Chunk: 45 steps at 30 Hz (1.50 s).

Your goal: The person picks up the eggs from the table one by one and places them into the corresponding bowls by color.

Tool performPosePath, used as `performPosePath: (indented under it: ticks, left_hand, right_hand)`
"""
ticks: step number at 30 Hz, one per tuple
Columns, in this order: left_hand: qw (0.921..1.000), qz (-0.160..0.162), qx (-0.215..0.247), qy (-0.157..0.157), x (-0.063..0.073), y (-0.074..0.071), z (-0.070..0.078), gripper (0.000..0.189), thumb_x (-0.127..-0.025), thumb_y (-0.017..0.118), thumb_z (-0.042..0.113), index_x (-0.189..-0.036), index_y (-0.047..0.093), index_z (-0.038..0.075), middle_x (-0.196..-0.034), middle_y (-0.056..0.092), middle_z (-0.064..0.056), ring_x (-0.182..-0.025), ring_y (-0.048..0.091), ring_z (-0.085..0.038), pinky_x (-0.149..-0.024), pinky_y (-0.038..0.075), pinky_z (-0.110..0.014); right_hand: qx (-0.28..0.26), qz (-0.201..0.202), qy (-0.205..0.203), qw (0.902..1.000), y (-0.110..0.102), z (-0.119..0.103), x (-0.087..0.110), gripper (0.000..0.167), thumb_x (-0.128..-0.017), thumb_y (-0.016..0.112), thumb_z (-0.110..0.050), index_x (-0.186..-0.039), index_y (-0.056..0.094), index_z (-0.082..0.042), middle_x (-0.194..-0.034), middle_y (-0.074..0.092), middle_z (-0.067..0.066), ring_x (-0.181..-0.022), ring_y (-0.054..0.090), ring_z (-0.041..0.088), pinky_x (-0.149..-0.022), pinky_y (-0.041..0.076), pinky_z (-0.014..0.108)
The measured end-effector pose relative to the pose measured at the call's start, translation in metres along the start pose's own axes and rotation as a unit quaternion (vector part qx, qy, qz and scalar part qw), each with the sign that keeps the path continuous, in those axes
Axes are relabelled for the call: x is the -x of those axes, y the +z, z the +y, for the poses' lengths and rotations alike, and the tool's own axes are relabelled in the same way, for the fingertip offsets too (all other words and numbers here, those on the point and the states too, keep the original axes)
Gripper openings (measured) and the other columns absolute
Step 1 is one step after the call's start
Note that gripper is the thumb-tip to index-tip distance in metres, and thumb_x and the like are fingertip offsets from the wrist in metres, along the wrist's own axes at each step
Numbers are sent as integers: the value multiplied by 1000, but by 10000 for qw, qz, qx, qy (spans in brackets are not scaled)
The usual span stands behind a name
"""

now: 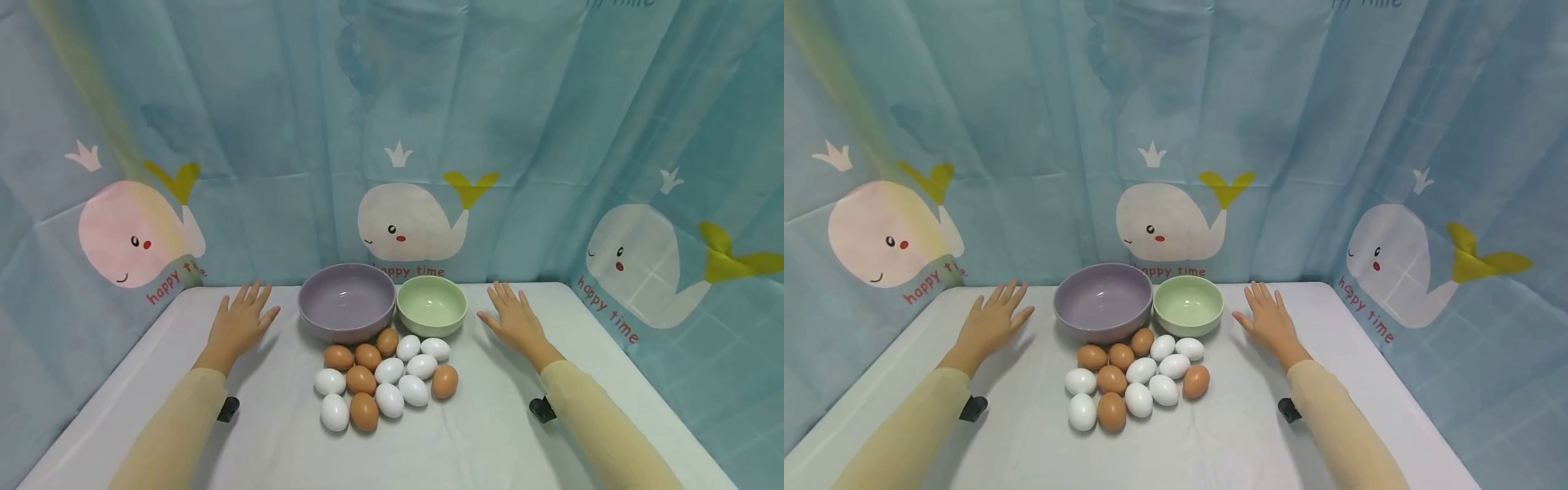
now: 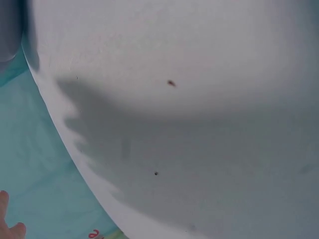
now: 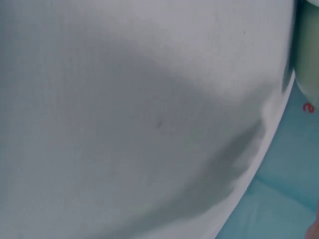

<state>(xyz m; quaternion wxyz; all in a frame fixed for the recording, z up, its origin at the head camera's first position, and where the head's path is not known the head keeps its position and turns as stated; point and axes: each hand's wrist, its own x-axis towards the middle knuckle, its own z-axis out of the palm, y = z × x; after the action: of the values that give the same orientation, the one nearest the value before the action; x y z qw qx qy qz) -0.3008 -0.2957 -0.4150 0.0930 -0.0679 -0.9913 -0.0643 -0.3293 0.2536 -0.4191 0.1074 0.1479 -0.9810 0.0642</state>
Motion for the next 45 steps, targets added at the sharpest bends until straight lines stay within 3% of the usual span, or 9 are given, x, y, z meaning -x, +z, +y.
performPosePath:
  ticks: [11, 26, 33, 45]
  left_hand:
    - [9999, -5, -63, 86, 3, -1, 8, 69, -105, 39, 47, -157, 24, 4, -162, 19, -26, -149, 16, -48, -120, 9, -74]
    - [9999, 32, -48, 91, 9, -6, 12, 73, -105, 34, 55, -157, 24, 5, -163, 18, -25, -149, 17, -47, -121, 10, -73]
    - [9999, 48, -9, 103, 8, -6, 18, 78, -102, 34, 61, -157, 24, 6, -163, 18, -25, -149, 18, -47, -121, 11, -72]
    - [9997, 92, 146, 155, 13, -3, 33, 77, -102, 43, 56, -157, 25, 6, -163, 20, -24, -149, 19, -47, -121, 16, -71]
  right_hand:
    - [-146, 34, -37, 9999, 8, -1, 4, 75, -102, 45, -51, -153, 30, 2, -162, 24, 24, -152, 17, 41, -126, 11, 62]
    - [-267, 80, -90, 9996, -1, -12, 10, 80, -99, 52, -52, -154, 29, 2, -164, 20, 23, -153, 16, 40, -127, 13, 59]
    - [-611, 184, -155, 9978, -4, -21, 16, 78, -99, 54, -50, -153, 31, 1, -164, 21, 22, -153, 16, 39, -128, 14, 58]
    - [-1129, 98, -106, 9935, -5, -33, 32, 81, -96, 57, -52, -153, 33, 1, -164, 19, 21, -153, 15, 40, -128, 13, 58]
